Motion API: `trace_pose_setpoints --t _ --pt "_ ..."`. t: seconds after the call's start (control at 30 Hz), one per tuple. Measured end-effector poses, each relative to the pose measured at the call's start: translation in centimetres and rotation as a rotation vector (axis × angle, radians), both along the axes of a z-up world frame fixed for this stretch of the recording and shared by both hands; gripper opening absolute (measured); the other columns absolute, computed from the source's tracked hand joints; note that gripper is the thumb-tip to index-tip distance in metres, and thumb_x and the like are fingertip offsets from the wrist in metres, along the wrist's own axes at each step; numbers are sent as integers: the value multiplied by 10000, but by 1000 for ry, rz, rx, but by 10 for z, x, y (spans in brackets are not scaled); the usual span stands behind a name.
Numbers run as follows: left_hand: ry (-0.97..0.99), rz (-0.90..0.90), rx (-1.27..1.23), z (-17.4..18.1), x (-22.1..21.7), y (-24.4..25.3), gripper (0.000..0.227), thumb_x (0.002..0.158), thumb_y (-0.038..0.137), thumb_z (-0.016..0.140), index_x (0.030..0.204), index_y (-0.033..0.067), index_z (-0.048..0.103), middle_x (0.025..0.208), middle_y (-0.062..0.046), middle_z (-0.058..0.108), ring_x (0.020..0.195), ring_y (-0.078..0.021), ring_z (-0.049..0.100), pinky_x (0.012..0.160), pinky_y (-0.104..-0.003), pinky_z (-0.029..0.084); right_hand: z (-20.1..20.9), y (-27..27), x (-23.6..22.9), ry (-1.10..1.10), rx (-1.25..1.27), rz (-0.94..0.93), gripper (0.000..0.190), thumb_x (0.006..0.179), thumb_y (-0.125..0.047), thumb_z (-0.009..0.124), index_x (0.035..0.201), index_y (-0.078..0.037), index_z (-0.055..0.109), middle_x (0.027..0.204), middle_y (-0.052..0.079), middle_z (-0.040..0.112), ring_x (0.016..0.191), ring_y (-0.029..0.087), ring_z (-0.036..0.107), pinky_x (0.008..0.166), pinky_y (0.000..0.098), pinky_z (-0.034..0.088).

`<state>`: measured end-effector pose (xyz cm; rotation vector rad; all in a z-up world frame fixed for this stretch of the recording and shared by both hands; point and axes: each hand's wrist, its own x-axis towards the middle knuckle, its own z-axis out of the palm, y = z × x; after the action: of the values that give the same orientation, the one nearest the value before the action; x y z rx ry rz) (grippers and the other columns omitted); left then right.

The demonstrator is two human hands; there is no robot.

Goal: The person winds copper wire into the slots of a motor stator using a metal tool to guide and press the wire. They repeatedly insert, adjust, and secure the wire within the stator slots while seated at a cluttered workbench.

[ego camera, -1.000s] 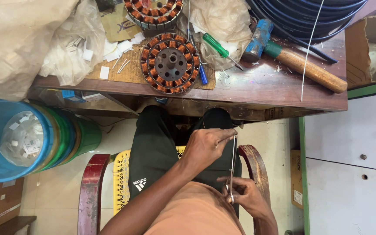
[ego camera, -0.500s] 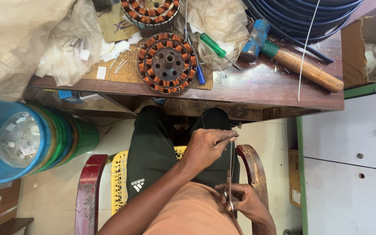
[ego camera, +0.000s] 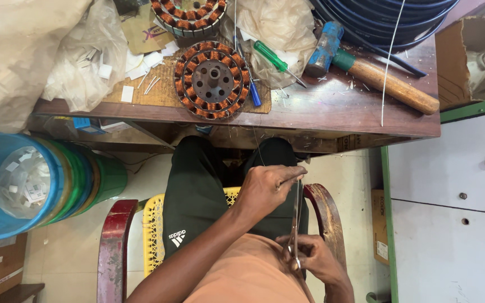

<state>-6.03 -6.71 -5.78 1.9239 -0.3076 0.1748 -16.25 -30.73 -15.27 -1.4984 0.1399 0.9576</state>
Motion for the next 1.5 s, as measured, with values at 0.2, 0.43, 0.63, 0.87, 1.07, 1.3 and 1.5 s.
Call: trace_pose_setpoints --t 0.2,0.43,0.63,0.87,1.07,1.3,1.5 --pt "-18 6 39 1 -1 0 257 855 25 732 1105 61 778 1039 -121 777 867 -268 772 753 -328 624 -12 -7 -1 -50 -30 -27 606 592 -84 900 1163 58 756 789 51 738 761 136 702 725 296 575" --pt "111 -15 -97 12 0 4 241 916 70 710 1153 48 749 1096 -142 765 803 -238 788 717 -311 628 -2 -18 0 -350 -72 -85 136 744 47 800 872 75 766 1062 80 828 826 146 745 696 309 600" --pt "186 57 -190 58 -28 36 243 967 99 670 1200 51 718 1202 -132 737 771 -226 768 681 -312 625 106 -44 87 -793 -563 -297 499 863 -71 733 1357 -130 703 969 80 802 870 128 716 776 280 574" --pt "-243 165 34 84 -51 79 257 955 114 705 1205 58 711 1116 -107 766 944 -264 769 765 -322 630 211 -36 274 -1321 -982 103 403 918 -165 799 1308 -103 722 939 182 753 849 275 745 818 404 574" --pt "-257 61 -81 84 -48 91 271 1131 231 518 1226 36 681 992 -72 790 857 -195 749 733 -309 596 238 20 366 -1575 -1660 618 88 1023 -204 701 1007 -206 787 832 94 762 822 287 755 700 422 586" --pt "39 -58 -580 81 -34 87 564 1133 453 387 1194 -27 677 802 -125 756 723 -157 751 566 -258 571 239 80 243 -1434 -592 312 462 814 -35 704 1263 -133 747 1068 100 766 851 224 741 731 354 577" --pt "124 -230 -585 82 -25 77 557 1159 438 399 1177 -44 678 819 -136 748 645 -163 707 564 -264 568 161 138 170 -1485 60 297 434 699 -71 805 1125 -98 723 1124 89 774 1117 281 702 933 376 587"
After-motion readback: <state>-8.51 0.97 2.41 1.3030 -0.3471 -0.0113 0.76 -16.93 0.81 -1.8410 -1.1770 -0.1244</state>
